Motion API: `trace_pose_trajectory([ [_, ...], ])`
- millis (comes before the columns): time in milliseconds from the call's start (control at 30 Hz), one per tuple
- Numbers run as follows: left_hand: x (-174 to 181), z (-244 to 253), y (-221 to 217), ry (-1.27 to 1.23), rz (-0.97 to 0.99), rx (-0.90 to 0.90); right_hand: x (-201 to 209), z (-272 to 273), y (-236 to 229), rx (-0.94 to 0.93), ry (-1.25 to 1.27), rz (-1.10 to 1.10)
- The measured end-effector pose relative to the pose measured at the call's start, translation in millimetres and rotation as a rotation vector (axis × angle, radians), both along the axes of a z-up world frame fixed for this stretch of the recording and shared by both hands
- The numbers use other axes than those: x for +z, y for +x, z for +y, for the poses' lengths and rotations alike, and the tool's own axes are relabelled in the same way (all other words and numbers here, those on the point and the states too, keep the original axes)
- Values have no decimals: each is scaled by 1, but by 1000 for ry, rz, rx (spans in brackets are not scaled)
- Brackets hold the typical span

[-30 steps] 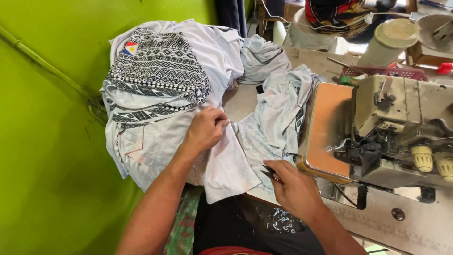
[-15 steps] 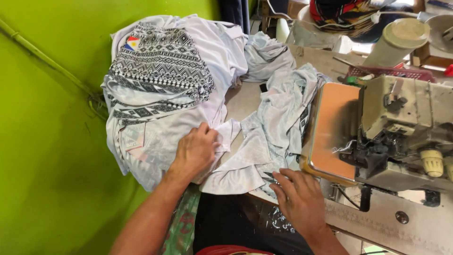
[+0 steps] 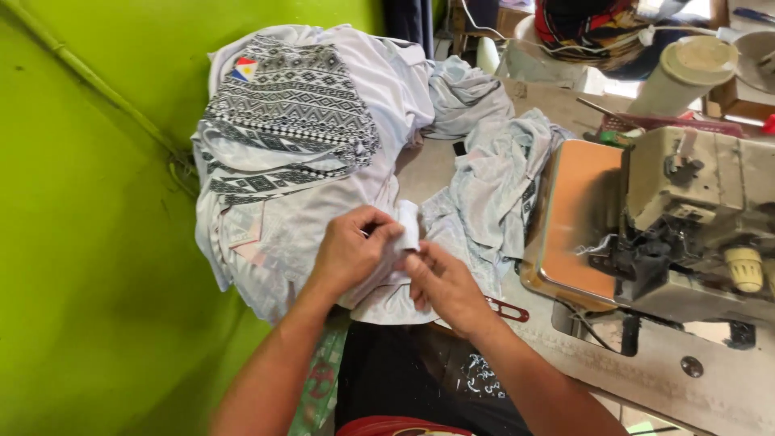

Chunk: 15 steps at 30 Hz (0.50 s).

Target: Trimming and separating fabric pieces using hand snips at a sewing workstation

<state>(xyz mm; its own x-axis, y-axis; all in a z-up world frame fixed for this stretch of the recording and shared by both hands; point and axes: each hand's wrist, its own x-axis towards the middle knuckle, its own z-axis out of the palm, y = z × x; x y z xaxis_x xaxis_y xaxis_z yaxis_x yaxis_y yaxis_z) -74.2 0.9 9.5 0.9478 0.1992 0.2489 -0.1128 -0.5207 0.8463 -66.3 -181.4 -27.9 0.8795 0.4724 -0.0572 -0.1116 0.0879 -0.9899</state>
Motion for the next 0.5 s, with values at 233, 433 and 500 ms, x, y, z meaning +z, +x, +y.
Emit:
trace_pose_trajectory([
  [233, -4, -3, -29, -168, -101, -65, -16, 20, 9, -242, 394, 138],
  [433, -1, 1, -30, -190, -75, -18, -43, 13, 23, -193, 406, 33],
  [500, -6, 8, -25, -217, -69, -9, -41, 7, 20, -149, 440, 48],
])
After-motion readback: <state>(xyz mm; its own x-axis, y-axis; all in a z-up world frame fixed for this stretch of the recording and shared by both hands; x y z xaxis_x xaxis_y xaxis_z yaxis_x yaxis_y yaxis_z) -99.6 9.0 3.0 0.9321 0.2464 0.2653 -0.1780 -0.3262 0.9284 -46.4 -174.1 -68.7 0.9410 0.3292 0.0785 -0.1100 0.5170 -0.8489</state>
